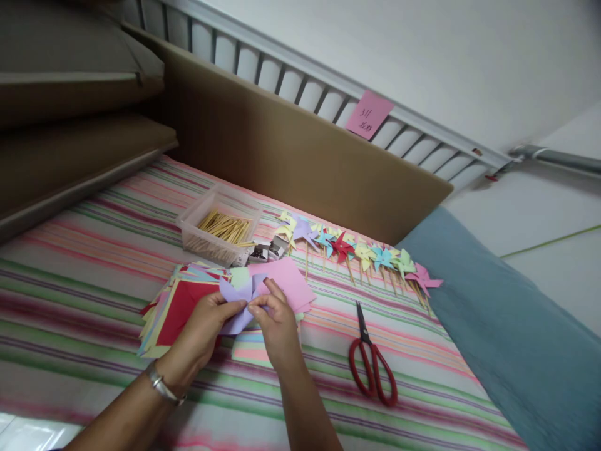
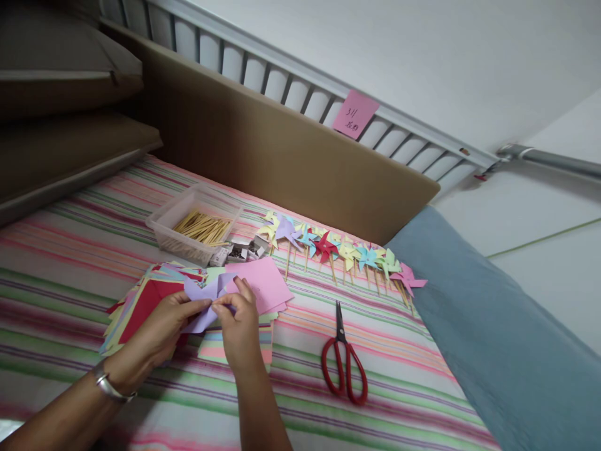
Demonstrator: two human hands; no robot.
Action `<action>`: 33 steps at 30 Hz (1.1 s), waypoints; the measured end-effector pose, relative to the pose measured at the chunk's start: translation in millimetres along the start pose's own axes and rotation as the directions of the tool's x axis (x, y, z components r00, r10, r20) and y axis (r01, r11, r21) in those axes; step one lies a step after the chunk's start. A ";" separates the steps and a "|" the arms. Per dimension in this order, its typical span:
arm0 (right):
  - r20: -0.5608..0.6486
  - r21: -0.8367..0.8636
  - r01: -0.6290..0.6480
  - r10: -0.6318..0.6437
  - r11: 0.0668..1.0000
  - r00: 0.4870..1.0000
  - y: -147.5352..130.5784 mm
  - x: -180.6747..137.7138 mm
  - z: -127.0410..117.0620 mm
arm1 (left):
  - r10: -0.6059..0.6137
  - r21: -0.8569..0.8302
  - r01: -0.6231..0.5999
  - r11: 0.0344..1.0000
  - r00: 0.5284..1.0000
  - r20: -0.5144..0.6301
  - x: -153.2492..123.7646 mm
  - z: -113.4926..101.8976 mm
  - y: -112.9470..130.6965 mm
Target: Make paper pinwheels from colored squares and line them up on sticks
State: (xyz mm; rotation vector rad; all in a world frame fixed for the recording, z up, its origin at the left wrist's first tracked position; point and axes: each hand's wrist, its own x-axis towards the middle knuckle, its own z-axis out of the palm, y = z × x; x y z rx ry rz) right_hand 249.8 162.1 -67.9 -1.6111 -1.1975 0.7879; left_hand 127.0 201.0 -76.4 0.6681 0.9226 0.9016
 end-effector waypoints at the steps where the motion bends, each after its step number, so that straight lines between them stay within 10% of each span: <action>1: 0.001 -0.003 -0.006 0.006 1.000 1.000 -0.3 0.2 -0.2 | 0.002 0.004 -0.002 1.000 1.000 -0.002 -0.1 0.2 0.4; 33: 0.004 0.264 -0.132 0.136 0.955 0.991 -0.1 1.5 0.1 | 0.059 0.175 -0.062 0.983 0.998 0.025 -0.5 -1.2 0.1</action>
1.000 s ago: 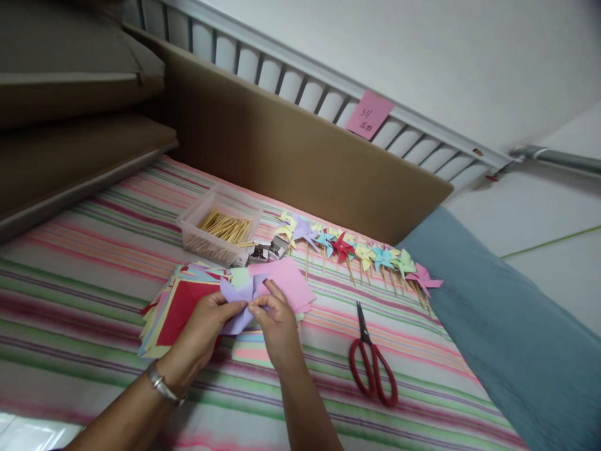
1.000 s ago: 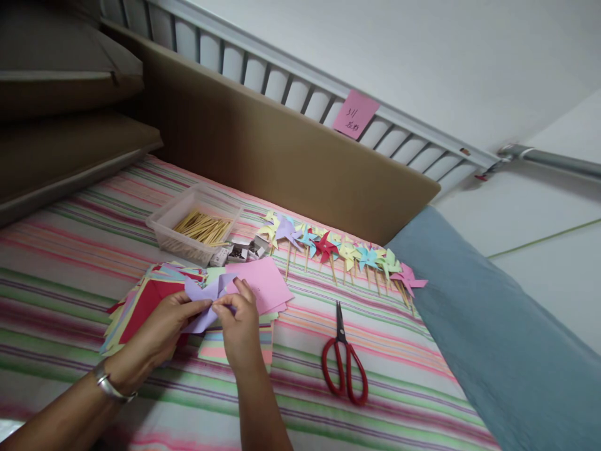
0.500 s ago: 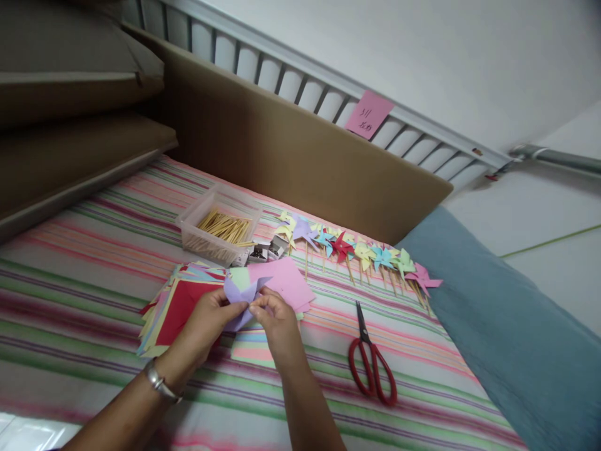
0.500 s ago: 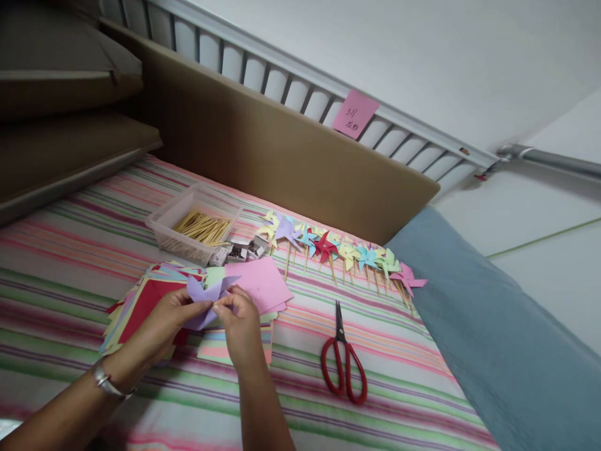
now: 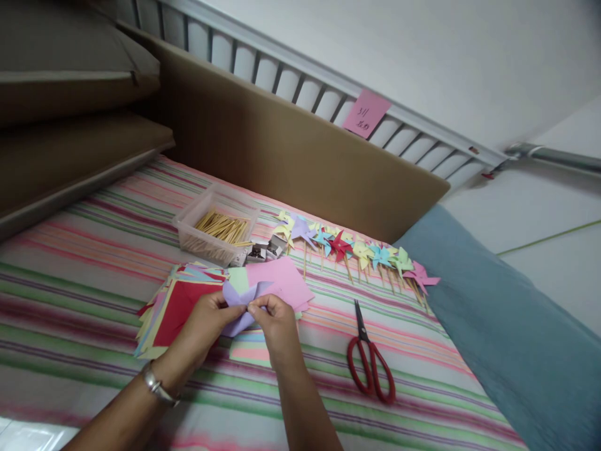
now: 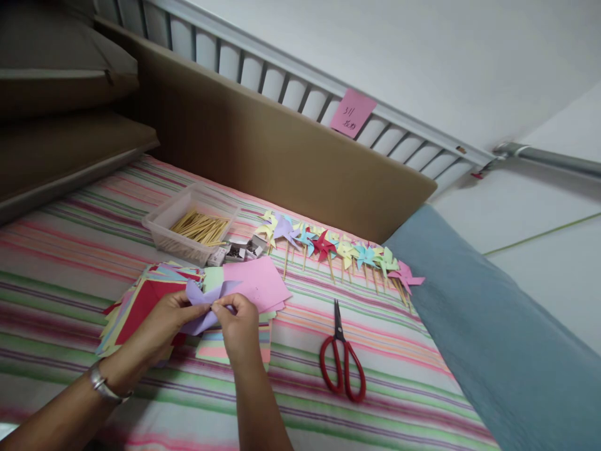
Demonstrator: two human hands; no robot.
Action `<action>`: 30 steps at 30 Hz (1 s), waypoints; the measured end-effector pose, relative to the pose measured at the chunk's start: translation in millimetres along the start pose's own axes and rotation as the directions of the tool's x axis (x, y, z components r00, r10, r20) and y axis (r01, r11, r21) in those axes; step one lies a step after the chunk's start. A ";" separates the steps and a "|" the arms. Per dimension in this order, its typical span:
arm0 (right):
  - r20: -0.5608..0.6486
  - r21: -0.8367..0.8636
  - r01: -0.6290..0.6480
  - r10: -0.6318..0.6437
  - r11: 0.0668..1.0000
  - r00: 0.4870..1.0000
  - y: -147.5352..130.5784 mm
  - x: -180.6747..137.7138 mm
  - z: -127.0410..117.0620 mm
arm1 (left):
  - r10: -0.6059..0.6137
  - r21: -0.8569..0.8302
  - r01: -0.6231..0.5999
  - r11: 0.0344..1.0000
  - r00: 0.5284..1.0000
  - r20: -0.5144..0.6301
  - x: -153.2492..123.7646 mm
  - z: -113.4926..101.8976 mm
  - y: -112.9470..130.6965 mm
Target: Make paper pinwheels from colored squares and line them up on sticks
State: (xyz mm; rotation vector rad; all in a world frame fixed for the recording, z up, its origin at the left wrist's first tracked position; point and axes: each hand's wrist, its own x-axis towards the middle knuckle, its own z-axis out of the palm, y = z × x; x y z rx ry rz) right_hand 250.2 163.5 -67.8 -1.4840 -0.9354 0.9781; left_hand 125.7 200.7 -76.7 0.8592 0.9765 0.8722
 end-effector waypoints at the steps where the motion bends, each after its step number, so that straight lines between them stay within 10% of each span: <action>1: -0.001 0.005 0.005 -0.005 1.000 1.000 0.4 0.0 0.2 | -0.006 -0.001 0.006 1.000 1.000 -0.005 -0.2 0.3 0.1; 30: 0.000 0.085 -0.019 0.019 0.996 1.000 2.0 0.1 -0.9 | -0.098 -0.097 0.108 0.989 0.990 0.102 -3.1 1.5 10.5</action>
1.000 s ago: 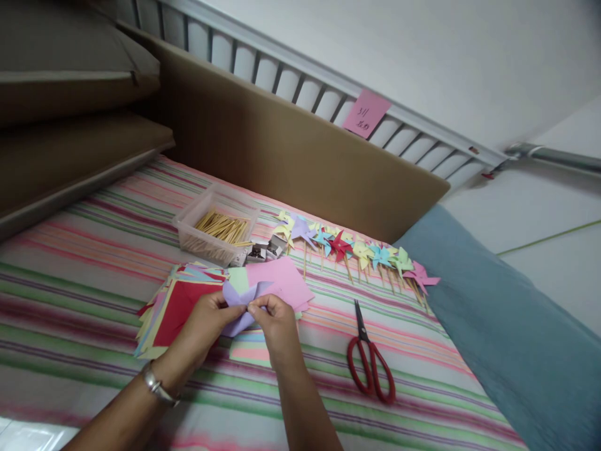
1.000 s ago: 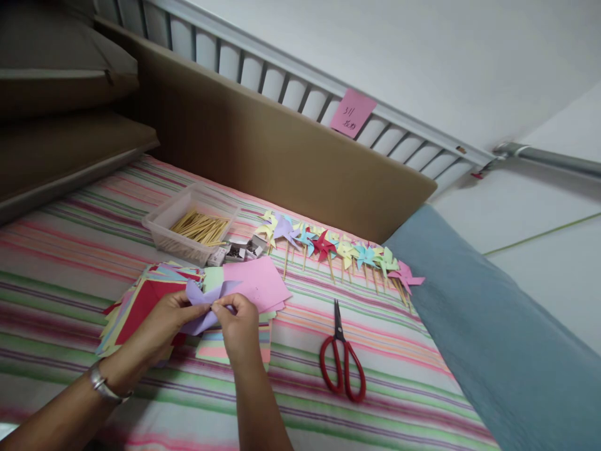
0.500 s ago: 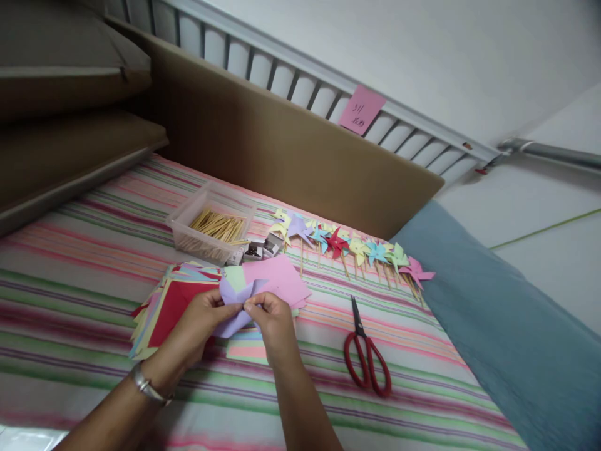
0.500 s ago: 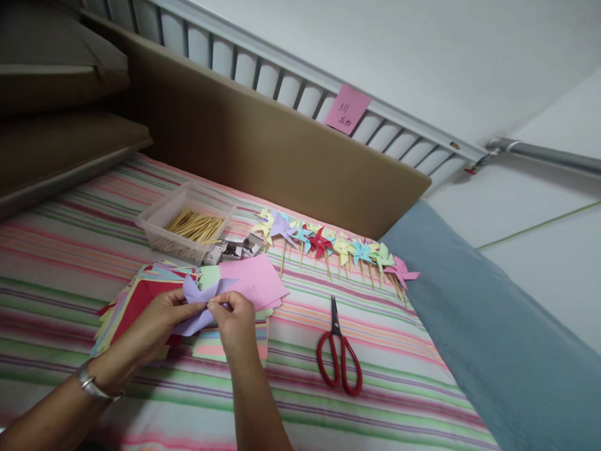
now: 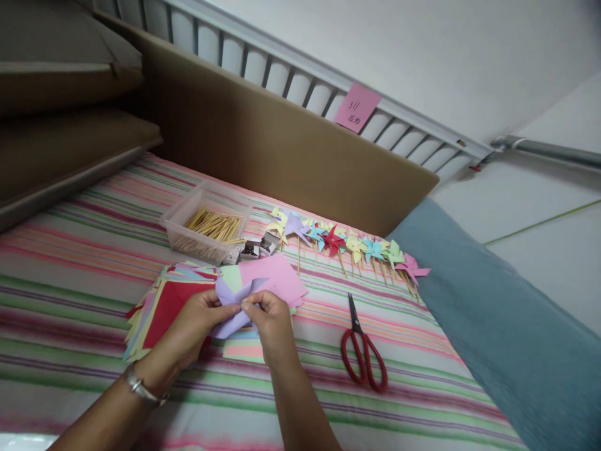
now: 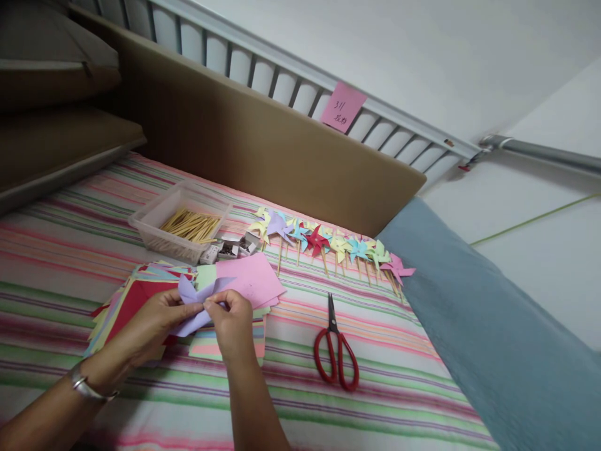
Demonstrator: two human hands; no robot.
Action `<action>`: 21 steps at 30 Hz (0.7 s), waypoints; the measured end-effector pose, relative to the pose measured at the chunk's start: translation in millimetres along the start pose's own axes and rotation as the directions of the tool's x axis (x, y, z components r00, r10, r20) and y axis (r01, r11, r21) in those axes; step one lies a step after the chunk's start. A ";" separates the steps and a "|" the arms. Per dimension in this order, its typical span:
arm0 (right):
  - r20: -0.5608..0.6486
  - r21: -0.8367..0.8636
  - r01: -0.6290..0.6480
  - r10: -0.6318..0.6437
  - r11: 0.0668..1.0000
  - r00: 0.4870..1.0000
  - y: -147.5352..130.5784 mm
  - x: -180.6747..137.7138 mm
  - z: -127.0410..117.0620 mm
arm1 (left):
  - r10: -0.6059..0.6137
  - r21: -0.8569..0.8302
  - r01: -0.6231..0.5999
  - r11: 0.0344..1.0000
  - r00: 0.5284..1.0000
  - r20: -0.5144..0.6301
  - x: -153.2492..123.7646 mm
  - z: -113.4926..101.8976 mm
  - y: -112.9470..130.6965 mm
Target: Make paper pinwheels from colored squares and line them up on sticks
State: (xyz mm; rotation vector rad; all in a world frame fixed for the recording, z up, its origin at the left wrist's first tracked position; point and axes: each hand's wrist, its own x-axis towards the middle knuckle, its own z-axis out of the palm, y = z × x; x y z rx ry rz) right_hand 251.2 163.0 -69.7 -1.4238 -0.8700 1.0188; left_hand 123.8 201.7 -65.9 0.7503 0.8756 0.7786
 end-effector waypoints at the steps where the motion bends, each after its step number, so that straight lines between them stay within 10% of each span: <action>1: 0.000 0.000 0.002 -0.002 1.000 1.000 0.4 0.1 -0.1 | -0.001 0.000 0.001 1.000 1.000 0.004 -0.3 0.2 0.4; 21: 0.095 0.044 0.095 -0.098 0.995 0.991 -4.3 -4.1 5.5 | -0.028 -0.046 0.029 0.999 0.999 0.028 2.2 -3.6 -4.9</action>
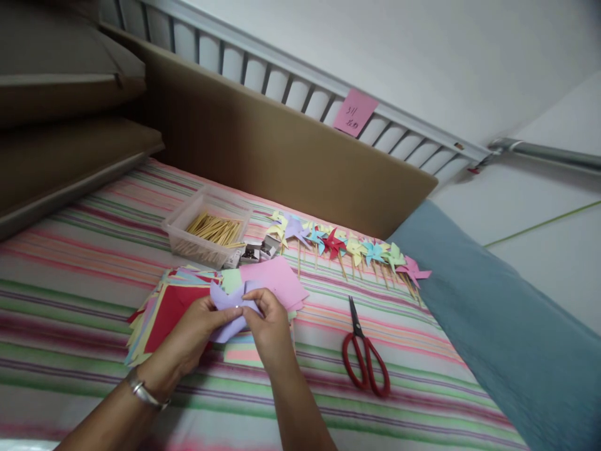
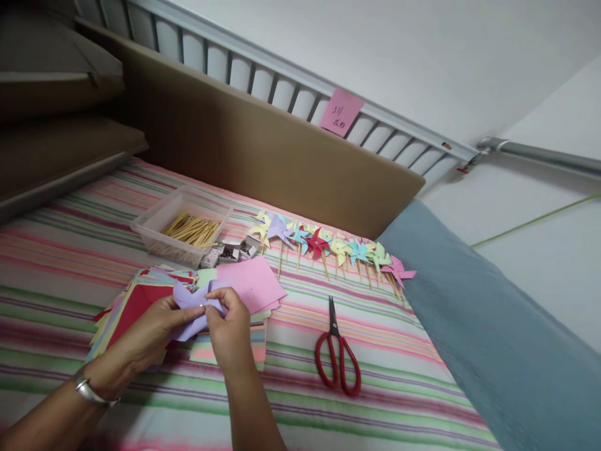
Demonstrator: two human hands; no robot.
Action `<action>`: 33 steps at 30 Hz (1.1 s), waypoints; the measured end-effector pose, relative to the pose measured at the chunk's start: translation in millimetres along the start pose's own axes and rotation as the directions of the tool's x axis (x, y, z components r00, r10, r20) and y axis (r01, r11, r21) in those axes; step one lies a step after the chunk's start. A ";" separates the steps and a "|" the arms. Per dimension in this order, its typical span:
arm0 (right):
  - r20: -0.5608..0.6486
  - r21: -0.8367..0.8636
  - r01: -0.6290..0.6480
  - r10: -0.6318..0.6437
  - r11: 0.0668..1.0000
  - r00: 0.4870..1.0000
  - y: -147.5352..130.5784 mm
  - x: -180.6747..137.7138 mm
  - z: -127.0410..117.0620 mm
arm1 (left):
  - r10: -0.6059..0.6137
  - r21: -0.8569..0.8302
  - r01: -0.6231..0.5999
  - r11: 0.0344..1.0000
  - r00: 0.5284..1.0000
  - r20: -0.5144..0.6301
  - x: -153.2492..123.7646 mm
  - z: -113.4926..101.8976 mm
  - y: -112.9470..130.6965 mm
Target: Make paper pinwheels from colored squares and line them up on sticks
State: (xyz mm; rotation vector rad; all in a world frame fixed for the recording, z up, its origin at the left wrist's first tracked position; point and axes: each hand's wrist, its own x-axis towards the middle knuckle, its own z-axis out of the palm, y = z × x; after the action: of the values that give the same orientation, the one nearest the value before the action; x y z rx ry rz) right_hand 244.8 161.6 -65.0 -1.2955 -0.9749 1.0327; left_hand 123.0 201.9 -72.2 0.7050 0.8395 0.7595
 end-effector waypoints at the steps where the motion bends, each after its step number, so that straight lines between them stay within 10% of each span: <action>1: 0.021 0.001 0.008 -0.008 1.000 1.000 -1.9 -0.4 -0.5 | 0.009 0.006 -0.009 1.000 1.000 -0.011 0.6 -0.9 0.0; 11: -0.059 -0.026 -0.018 0.016 0.999 0.998 -4.6 4.1 -9.5 | 0.090 0.083 -0.078 0.993 0.984 -0.157 4.2 -6.2 3.5; 33: 0.019 0.069 -0.140 0.139 0.988 0.990 -6.1 1.9 -7.6 | 0.097 0.092 -0.092 0.991 0.994 -0.047 0.6 -7.3 7.0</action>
State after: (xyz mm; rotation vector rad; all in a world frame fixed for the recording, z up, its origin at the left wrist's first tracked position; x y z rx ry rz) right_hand 252.9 161.4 -59.2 -1.3139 -0.8611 1.1747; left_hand 115.0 207.9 -70.5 0.8126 0.8966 0.8317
